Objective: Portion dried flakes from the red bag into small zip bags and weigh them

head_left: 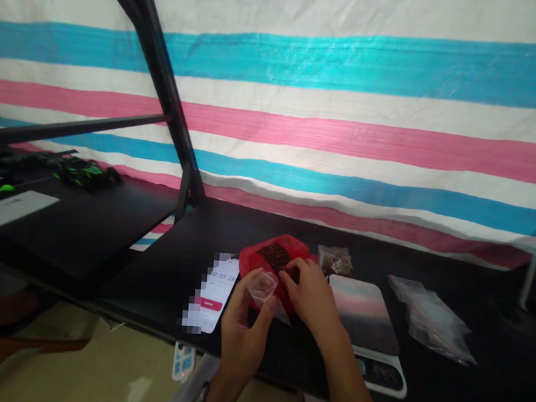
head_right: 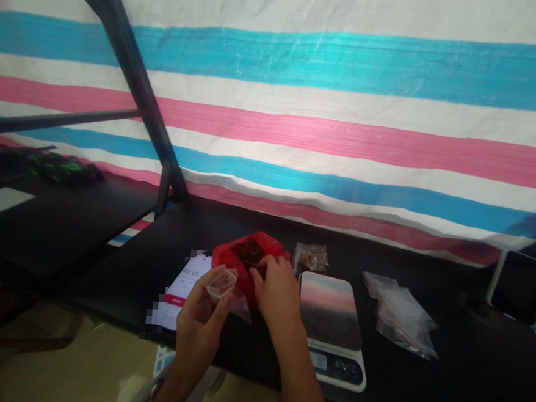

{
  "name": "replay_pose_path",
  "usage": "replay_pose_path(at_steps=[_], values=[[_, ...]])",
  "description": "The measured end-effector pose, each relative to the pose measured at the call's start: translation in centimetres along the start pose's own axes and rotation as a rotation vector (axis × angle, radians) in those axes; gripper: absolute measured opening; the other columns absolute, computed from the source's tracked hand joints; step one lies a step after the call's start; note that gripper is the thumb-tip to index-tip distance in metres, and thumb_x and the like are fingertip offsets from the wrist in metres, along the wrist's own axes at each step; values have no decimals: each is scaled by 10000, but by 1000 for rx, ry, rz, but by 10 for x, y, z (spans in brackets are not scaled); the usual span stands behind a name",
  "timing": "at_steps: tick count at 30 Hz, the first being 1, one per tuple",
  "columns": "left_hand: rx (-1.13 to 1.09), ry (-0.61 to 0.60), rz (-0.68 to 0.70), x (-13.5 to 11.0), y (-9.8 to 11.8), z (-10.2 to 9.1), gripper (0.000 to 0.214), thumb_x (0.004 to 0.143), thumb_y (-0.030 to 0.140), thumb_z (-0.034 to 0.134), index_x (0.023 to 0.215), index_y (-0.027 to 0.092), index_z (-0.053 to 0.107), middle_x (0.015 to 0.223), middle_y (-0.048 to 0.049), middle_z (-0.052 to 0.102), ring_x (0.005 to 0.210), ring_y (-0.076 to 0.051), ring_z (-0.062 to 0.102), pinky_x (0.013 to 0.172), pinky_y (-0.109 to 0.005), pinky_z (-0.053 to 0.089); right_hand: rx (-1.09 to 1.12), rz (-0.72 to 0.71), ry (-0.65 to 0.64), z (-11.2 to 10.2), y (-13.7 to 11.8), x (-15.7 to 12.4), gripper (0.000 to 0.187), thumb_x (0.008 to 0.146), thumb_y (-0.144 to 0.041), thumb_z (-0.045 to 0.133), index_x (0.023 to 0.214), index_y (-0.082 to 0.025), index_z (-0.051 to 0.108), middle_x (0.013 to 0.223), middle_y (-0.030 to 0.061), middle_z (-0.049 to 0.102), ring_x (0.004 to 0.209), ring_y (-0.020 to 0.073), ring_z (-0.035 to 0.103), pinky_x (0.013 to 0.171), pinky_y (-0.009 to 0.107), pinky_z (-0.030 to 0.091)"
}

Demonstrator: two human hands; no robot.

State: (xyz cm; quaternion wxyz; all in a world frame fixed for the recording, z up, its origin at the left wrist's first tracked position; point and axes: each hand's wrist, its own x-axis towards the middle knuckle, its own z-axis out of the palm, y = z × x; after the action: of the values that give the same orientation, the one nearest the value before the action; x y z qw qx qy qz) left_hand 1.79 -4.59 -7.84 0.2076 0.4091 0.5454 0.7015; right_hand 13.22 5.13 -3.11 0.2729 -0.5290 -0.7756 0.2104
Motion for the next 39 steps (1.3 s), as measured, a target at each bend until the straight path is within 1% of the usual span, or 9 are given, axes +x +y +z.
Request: replay_pose_path(at_steps=[3, 6, 11, 15, 20, 24, 28, 34, 39], values=[[104, -41, 7, 1, -1, -5, 404, 963, 401, 735, 1326, 234, 678, 1310, -100, 761, 1192, -257, 747, 1047, -400, 603, -54, 5, 6, 12, -1, 4, 52, 899, -201, 713, 873, -244, 698, 915, 67, 755, 905, 267, 692, 781, 349, 487], [202, -14, 30, 3, 0, -9, 385, 956, 376, 730, 1312, 239, 684, 1306, -99, 752, 1205, -275, 726, 1058, -448, 588, -32, 17, 96, 12, -3, 11, 83, 903, -215, 713, 836, -245, 673, 952, 69, 734, 938, 276, 685, 800, 357, 489], [257, 18, 69, 3, -3, -10, 393, 924, 359, 762, 1295, 252, 689, 1323, -92, 737, 1323, -306, 647, 1268, -576, 366, 33, 12, 177, 13, -13, 26, 44, 924, -197, 693, 888, -223, 699, 1074, 93, 706, 989, 278, 695, 873, 379, 506], [84, -58, -69, 4, -8, -3, 431, 944, 382, 743, 1337, 233, 646, 1342, -109, 723, 1290, -281, 679, 1160, -481, 509, -24, 4, 91, 19, -18, 32, 108, 913, -143, 685, 841, -207, 735, 1088, 99, 732, 965, 266, 719, 859, 376, 518], [-127, 46, -119, 19, -7, 6, 405, 915, 470, 770, 1210, 203, 692, 1195, -99, 771, 1153, -264, 742, 1052, -411, 574, 78, 69, -65, 21, -18, 35, 118, 886, -132, 717, 852, -201, 806, 1024, 96, 807, 972, 258, 747, 895, 355, 522], [-257, 101, -186, 29, -10, 5, 451, 880, 522, 802, 1180, 197, 712, 1119, -86, 793, 1050, -247, 759, 945, -356, 588, 164, 115, -138, 17, -18, 36, 165, 869, -84, 703, 879, -191, 828, 940, 65, 839, 899, 214, 778, 823, 282, 529], [-365, 120, -230, 31, -19, 3, 511, 833, 523, 849, 1198, 193, 712, 1102, -81, 793, 1033, -242, 754, 910, -328, 575, 214, 125, -181, 10, -15, 35, 101, 862, -140, 735, 857, -187, 824, 884, 48, 836, 829, 204, 775, 756, 267, 523], [-263, 95, -185, 28, -13, 2, 479, 840, 496, 837, 1194, 201, 705, 1132, -81, 781, 1052, -248, 749, 957, -366, 573, 367, 163, -201, 3, 1, 34, 184, 903, -337, 708, 900, -172, 790, 874, 66, 811, 831, 228, 748, 740, 308, 515], [-33, -9, -101, 22, -4, 2, 437, 811, 328, 837, 1216, 230, 706, 1198, -66, 754, 1149, -255, 707, 1068, -413, 530, 562, 159, -138, -21, 6, 26, 272, 871, -447, 698, 901, -180, 737, 851, 65, 789, 779, 217, 728, 700, 315, 534]])
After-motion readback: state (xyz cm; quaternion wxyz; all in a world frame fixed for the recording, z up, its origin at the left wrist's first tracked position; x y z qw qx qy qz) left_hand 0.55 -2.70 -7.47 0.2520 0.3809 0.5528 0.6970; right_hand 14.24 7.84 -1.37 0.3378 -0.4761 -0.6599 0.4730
